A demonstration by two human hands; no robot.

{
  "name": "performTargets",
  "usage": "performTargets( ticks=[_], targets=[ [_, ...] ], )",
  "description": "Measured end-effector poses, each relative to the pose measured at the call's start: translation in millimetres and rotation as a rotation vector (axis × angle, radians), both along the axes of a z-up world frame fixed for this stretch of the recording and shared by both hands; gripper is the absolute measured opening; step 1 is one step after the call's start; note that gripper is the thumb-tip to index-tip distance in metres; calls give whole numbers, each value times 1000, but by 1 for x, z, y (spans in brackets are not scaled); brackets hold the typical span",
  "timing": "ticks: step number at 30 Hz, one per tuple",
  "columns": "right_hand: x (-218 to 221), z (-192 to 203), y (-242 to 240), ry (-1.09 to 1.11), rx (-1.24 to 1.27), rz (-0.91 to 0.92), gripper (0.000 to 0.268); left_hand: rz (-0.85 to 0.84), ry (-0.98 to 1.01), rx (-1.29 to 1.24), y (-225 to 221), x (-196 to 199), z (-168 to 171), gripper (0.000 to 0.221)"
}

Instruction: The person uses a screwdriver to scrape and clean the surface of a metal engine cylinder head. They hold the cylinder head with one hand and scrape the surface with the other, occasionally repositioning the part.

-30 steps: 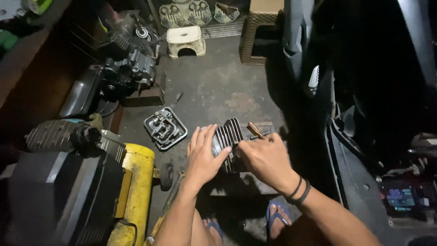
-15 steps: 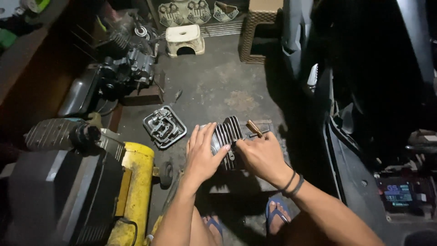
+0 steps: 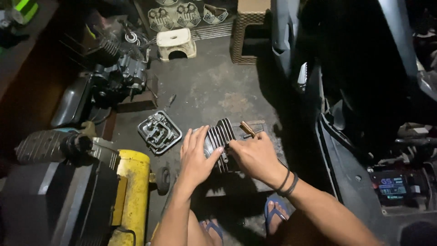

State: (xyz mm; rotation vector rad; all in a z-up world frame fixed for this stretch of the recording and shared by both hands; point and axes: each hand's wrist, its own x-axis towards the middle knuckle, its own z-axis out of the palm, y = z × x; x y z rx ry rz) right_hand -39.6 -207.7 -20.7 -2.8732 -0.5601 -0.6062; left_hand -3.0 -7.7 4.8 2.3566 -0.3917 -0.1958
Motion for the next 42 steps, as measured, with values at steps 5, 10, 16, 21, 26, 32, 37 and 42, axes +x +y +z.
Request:
performTargets(
  ticks=[5,10,16,21,26,32,37,42],
  targets=[
    [-5,13,1,-17,-21,9,16,5,-15,17,0,1,-5,79],
    [-5,19,3,16,7,14,17,22,-27,6,-2,4,-7,79],
    [-3,13,-2,-67,-7,13,13,23,-67,16,-3,1,-7,78],
    [-1,1,-1,-67,3,-10,16,30,-60,25,-2,-2,-11,78],
    [2,7,-4,-41,-10,-9,14,31,-68,10,-2,2,-13,78],
    [3,8,0,-7,-56,-44,15,29,-73,10,0,3,-15,78],
    [-1,21,0,67,-35,-40,13,34,-81,-5,2,0,-16,79],
    [5,3,-4,85,-36,-98,15,21,-84,2,2,-2,-15,79]
  ],
)
